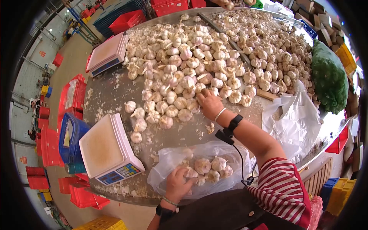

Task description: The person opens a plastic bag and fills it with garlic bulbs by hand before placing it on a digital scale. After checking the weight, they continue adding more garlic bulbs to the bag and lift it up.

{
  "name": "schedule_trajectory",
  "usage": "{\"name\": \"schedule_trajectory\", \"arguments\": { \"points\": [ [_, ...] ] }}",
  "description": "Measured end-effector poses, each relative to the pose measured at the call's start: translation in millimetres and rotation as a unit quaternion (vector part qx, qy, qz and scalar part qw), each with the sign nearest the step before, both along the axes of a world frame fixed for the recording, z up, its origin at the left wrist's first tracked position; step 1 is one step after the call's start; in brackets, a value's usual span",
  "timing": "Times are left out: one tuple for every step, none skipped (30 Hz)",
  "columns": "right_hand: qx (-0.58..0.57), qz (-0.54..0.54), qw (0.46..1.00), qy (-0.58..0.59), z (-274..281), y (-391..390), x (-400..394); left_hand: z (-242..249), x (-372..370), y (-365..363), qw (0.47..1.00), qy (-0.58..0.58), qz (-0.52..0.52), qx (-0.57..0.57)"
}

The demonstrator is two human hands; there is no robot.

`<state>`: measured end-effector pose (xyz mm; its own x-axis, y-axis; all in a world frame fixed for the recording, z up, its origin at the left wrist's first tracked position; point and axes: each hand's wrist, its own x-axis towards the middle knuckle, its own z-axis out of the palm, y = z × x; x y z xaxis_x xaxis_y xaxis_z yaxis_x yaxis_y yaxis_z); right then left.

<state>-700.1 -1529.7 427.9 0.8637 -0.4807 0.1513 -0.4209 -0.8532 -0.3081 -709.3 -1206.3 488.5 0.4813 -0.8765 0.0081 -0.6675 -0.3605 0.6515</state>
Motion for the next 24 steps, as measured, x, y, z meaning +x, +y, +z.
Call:
{"name": "schedule_trajectory", "arguments": {
  "points": [
    [0.005,0.02,0.999,-0.032,-10,-3,2,2,4,-1,0.998,0.051,0.032,-0.017],
    [0.003,0.017,0.999,-0.034,-12,-5,2,4,7,-2,0.992,0.102,0.063,-0.033],
    [0.035,0.035,0.998,-0.048,-13,-7,0,8,8,-5,0.976,0.195,0.085,-0.053],
    [0.068,0.055,0.994,-0.062,-15,-7,-3,7,10,-8,0.976,0.194,0.084,-0.055],
    [0.121,0.048,0.987,-0.093,-6,-4,-10,5,10,-11,0.929,0.344,0.111,-0.078],
    [0.121,0.047,0.987,-0.093,11,4,-19,4,10,-14,0.858,0.485,0.136,-0.098],
    [0.212,0.049,0.973,-0.072,32,14,-28,5,9,-20,0.858,0.485,0.135,-0.098],
    [0.301,0.049,0.951,-0.05,48,22,-37,10,6,-32,0.74,0.63,0.186,-0.146],
    [0.374,0.118,0.917,-0.075,55,33,-46,15,4,-42,0.592,0.749,0.23,-0.187],
    [0.444,0.185,0.871,-0.099,64,41,-54,21,3,-51,0.591,0.75,0.231,-0.186],
    [0.513,0.217,0.829,-0.049,86,43,-59,27,3,-59,0.545,0.781,0.244,-0.183],
    [0.514,0.215,0.829,-0.048,80,39,-59,29,3,-63,0.497,0.809,0.257,-0.179],
    [0.421,0.175,0.888,-0.06,67,31,-57,14,4,-59,0.496,0.81,0.258,-0.177],
    [0.32,0.133,0.935,-0.072,54,22,-55,-12,5,-50,0.488,0.81,0.278,-0.168],
    [0.183,0.073,0.976,-0.095,47,11,-49,-22,6,-45,0.481,0.809,0.297,-0.16],
    [0.039,0.006,0.998,-0.047,42,1,-44,-27,6,-39,0.482,0.809,0.296,-0.16],
    [0.004,-0.004,1.0,-0.028,31,-10,-41,-27,7,-37,0.489,0.812,0.283,-0.148],
    [-0.03,-0.014,0.999,-0.009,19,-18,-38,-21,8,-38,0.496,0.814,0.271,-0.135],
    [-0.029,-0.016,0.999,-0.01,8,-24,-34,-13,6,-42,0.529,0.786,0.298,-0.115],
    [-0.017,-0.011,0.999,0.037,6,-28,-30,-12,8,-42,0.53,0.786,0.298,-0.114],
    [-0.005,-0.005,0.996,0.085,3,-31,-28,-13,8,-40,0.548,0.78,0.281,-0.111],
    [-0.006,-0.006,0.996,0.084,2,-32,-28,-13,8,-36,0.566,0.774,0.264,-0.109],
    [0.014,0.0,0.995,0.098,5,-32,-27,-24,10,-29,0.538,0.802,0.224,-0.131],
    [0.033,0.006,0.993,0.113,16,-29,-27,-21,9,-33,0.538,0.802,0.223,-0.131]
  ]
}}
